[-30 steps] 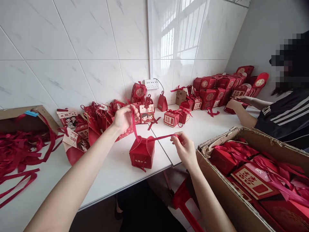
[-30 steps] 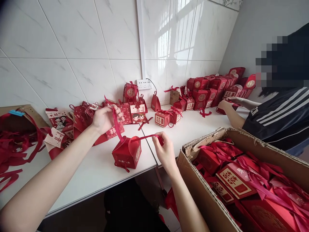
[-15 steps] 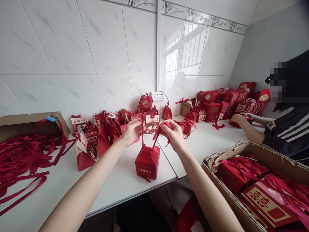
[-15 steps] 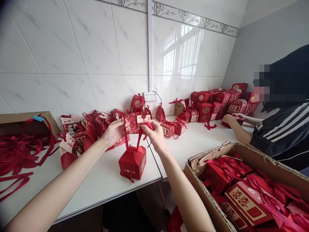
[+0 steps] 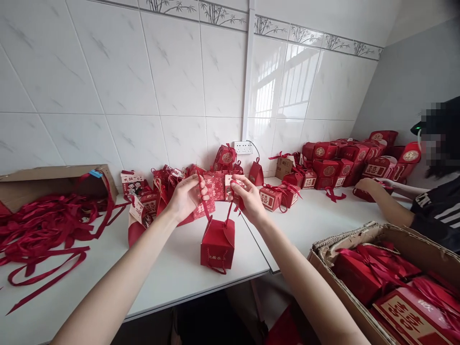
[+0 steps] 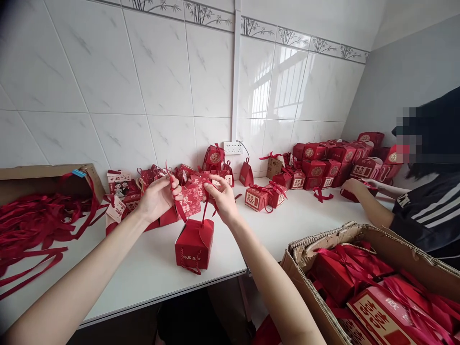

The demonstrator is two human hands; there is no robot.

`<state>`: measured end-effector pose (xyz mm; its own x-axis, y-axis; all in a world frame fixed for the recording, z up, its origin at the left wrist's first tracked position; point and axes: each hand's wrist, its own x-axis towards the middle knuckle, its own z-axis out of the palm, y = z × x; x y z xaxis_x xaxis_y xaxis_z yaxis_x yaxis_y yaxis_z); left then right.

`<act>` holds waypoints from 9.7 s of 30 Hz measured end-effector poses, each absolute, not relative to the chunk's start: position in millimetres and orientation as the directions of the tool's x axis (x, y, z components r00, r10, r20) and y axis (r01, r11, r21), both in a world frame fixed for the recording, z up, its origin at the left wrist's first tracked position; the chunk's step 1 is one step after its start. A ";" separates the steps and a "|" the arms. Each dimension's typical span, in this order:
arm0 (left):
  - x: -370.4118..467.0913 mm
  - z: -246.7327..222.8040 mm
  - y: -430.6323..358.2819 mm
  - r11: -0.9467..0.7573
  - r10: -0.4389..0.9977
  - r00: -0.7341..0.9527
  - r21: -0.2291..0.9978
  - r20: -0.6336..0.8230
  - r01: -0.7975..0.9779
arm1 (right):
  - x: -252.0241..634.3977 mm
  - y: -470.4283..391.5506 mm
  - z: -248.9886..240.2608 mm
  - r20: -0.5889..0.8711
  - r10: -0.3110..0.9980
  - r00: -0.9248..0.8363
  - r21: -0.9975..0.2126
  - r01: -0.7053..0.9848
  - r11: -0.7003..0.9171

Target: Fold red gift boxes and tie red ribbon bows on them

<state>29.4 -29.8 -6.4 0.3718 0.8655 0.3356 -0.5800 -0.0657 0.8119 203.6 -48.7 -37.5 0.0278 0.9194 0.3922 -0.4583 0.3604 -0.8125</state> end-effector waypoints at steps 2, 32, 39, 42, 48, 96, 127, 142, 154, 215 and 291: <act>17.2 -4.1 -32.4 -0.089 0.875 0.341 0.808 0.342 -0.582 | 197.5 -45.6 -36.3 0.410 0.912 0.004 -0.806 -0.467 0.364; -52.9 -2.1 -66.0 -0.260 0.921 0.138 0.838 0.365 -0.480 | 109.5 -36.8 -22.3 0.473 0.860 -0.193 -0.843 -0.384 0.377; -51.3 -3.0 -71.5 -0.280 0.905 0.090 0.742 0.415 -0.609 | 121.1 -43.5 -15.6 0.496 0.823 -0.275 -0.823 -0.450 0.346; -49.2 -8.7 -72.4 -0.241 0.923 0.128 0.805 0.363 -0.542 | 127.9 -47.7 -12.8 0.495 0.816 -0.297 -0.823 -0.462 0.331; -37.5 -2.1 -74.7 -0.249 0.918 0.124 0.789 0.378 -0.562 | 132.9 -51.8 -10.9 0.492 0.824 -0.282 -0.836 -0.417 0.356; -17.1 13.7 -71.3 -0.314 0.925 0.126 0.907 0.360 -0.282 | 128.2 -59.1 -4.4 0.746 0.651 -0.138 -0.666 -0.172 0.726; -36.3 16.4 -81.8 -0.710 0.704 0.310 0.641 0.639 0.291 | 126.7 -79.9 -14.9 0.699 0.695 -0.167 -0.691 0.091 0.717; -26.7 -38.7 -73.1 -0.582 0.809 -0.292 0.763 0.510 -0.279 | 130.9 -73.0 -27.3 0.566 0.798 0.207 -0.795 -0.117 0.595; -83.2 -90.3 -88.9 -0.387 0.824 -0.550 0.845 0.136 -0.370 | 195.7 -89.1 -83.3 0.356 0.886 0.296 -0.931 0.030 0.364; -107.8 -89.9 -93.4 -0.005 0.751 0.587 0.885 -0.303 0.465 | 173.0 -69.8 -122.8 -0.109 0.799 -0.592 -0.994 0.090 -0.069; -86.1 -157.1 -92.2 0.178 0.799 0.585 0.984 -0.140 -0.008 | 174.1 -82.5 -171.7 -0.001 0.765 -0.644 -0.974 -0.171 -0.146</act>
